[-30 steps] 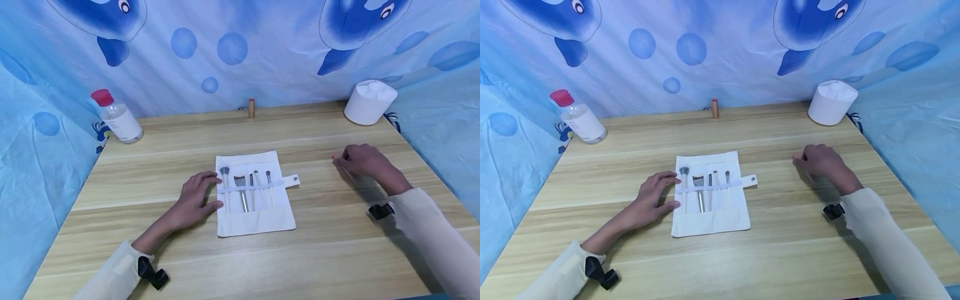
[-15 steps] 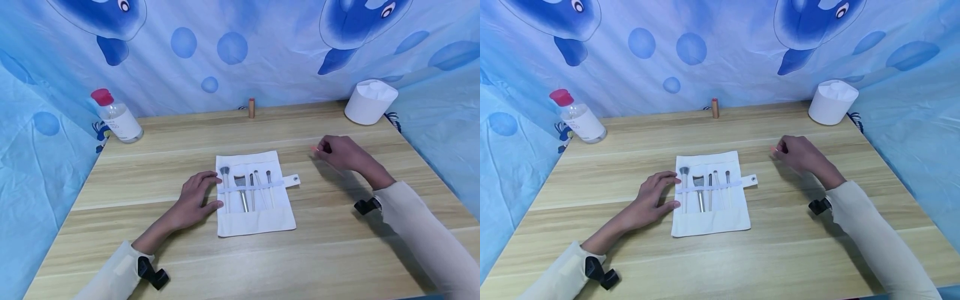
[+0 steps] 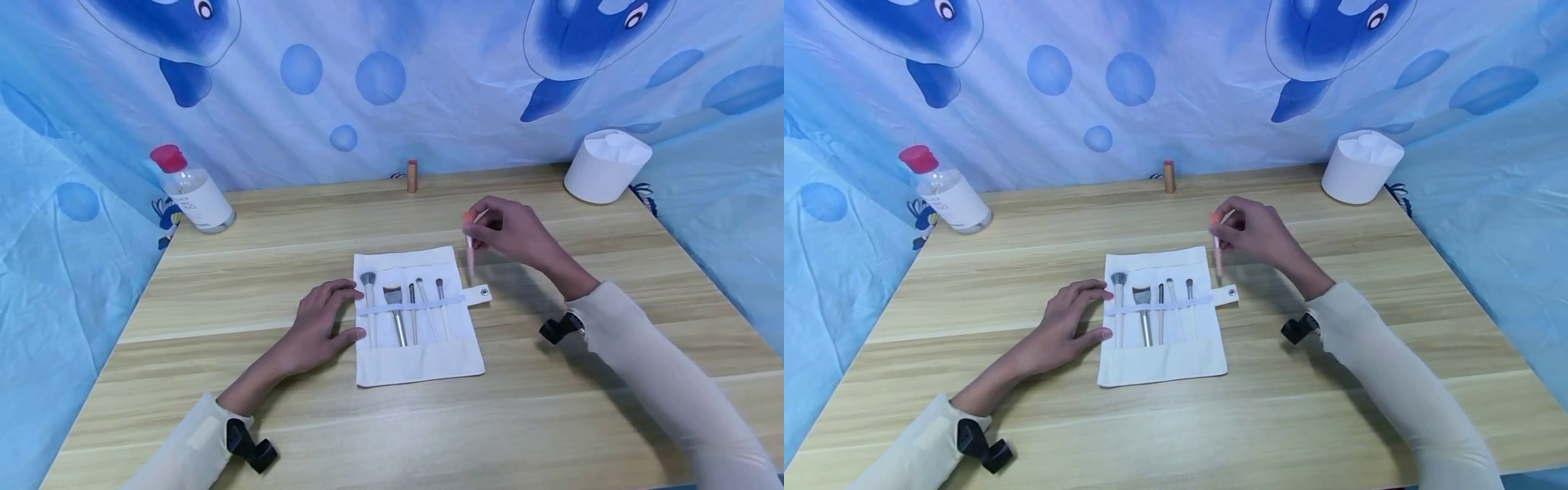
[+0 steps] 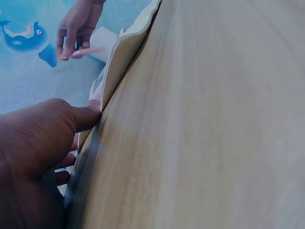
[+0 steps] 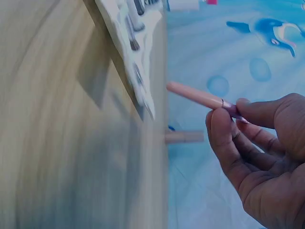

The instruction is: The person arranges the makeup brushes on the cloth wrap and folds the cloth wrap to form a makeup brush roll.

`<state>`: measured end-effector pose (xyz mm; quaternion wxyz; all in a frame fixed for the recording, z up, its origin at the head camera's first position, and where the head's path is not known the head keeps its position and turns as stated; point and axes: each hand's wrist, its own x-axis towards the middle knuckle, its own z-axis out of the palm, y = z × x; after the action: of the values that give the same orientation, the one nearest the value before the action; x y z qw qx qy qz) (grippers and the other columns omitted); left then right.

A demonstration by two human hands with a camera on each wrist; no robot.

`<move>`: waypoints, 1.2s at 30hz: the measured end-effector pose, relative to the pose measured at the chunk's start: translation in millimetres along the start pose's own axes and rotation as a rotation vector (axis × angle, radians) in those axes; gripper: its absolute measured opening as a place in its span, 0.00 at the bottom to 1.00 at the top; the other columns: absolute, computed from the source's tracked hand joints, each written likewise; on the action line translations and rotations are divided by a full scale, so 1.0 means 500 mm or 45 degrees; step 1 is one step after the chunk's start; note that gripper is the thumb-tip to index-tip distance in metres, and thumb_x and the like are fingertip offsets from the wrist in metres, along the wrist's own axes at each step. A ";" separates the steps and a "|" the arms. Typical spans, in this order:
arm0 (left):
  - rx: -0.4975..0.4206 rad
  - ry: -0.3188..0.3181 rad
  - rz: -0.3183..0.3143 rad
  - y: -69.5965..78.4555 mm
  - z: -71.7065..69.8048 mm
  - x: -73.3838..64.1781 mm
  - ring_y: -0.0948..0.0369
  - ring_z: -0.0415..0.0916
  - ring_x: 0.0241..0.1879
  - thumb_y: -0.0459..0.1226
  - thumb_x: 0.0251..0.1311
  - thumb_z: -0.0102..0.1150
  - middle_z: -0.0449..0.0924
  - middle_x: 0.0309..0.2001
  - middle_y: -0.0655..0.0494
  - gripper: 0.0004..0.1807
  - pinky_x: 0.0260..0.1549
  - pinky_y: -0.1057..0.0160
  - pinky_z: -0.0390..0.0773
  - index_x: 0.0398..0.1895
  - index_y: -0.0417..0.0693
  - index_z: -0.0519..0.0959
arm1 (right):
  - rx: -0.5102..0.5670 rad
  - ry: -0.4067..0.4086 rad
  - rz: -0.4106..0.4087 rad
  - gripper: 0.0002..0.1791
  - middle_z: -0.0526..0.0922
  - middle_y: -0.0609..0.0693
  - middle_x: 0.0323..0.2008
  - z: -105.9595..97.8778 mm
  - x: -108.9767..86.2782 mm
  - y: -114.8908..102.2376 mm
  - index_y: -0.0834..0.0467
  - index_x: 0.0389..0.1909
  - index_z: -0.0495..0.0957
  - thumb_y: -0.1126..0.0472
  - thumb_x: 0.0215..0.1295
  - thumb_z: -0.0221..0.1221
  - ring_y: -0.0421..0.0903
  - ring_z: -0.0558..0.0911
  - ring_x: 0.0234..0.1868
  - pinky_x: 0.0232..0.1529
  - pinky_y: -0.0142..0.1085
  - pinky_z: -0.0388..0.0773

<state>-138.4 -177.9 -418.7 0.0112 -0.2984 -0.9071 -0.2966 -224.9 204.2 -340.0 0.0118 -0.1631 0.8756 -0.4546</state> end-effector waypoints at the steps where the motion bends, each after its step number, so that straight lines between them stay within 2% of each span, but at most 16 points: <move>1: 0.002 0.000 0.002 -0.001 0.000 0.000 0.48 0.52 0.73 0.50 0.65 0.65 0.59 0.72 0.48 0.32 0.65 0.36 0.48 0.67 0.48 0.69 | 0.022 -0.010 -0.004 0.09 0.87 0.51 0.31 0.007 0.002 -0.002 0.54 0.46 0.80 0.55 0.70 0.64 0.56 0.87 0.31 0.36 0.49 0.84; 7: 0.008 -0.001 0.000 0.001 0.000 0.000 0.49 0.52 0.73 0.51 0.65 0.65 0.59 0.72 0.49 0.32 0.65 0.37 0.47 0.67 0.48 0.69 | 0.059 -0.119 -0.007 0.07 0.87 0.53 0.29 0.042 0.011 0.000 0.57 0.44 0.82 0.58 0.71 0.62 0.54 0.87 0.30 0.35 0.47 0.84; 14: 0.007 0.001 -0.005 0.001 -0.002 -0.001 0.49 0.51 0.73 0.50 0.64 0.65 0.59 0.72 0.49 0.32 0.66 0.38 0.47 0.67 0.48 0.69 | -0.091 -0.287 0.077 0.08 0.86 0.52 0.28 0.058 0.009 0.010 0.58 0.44 0.80 0.57 0.73 0.60 0.50 0.86 0.28 0.33 0.44 0.83; 18: 0.000 0.006 -0.009 0.002 -0.003 0.000 0.49 0.52 0.72 0.50 0.64 0.66 0.60 0.72 0.49 0.32 0.66 0.38 0.47 0.67 0.48 0.69 | -0.187 -0.366 0.088 0.07 0.83 0.51 0.27 0.064 0.001 0.017 0.56 0.40 0.81 0.56 0.71 0.61 0.47 0.81 0.26 0.30 0.40 0.77; 23: 0.002 0.001 -0.018 0.001 -0.001 0.002 0.49 0.52 0.72 0.51 0.63 0.66 0.60 0.71 0.49 0.32 0.66 0.38 0.47 0.66 0.48 0.69 | -0.290 -0.417 0.017 0.06 0.80 0.46 0.26 0.069 -0.007 0.026 0.54 0.35 0.83 0.56 0.69 0.64 0.44 0.73 0.25 0.29 0.38 0.70; 30: 0.010 0.005 -0.016 0.002 -0.004 0.001 0.50 0.52 0.72 0.50 0.63 0.67 0.60 0.72 0.49 0.33 0.67 0.39 0.46 0.67 0.47 0.69 | -0.300 -0.508 -0.019 0.08 0.79 0.44 0.24 0.068 -0.016 0.031 0.50 0.33 0.85 0.52 0.70 0.63 0.43 0.71 0.23 0.28 0.37 0.68; 36: 0.002 0.004 -0.015 0.001 -0.001 0.000 0.49 0.52 0.72 0.50 0.63 0.67 0.60 0.72 0.49 0.33 0.67 0.38 0.46 0.67 0.48 0.69 | -0.308 -0.564 -0.173 0.07 0.79 0.43 0.29 0.062 -0.026 0.036 0.49 0.33 0.87 0.54 0.69 0.64 0.43 0.72 0.28 0.30 0.37 0.70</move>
<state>-138.1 -178.2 -418.0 0.0110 -0.2925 -0.9091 -0.2965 -212.5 193.1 -374.0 0.1529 -0.3174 0.8866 -0.2997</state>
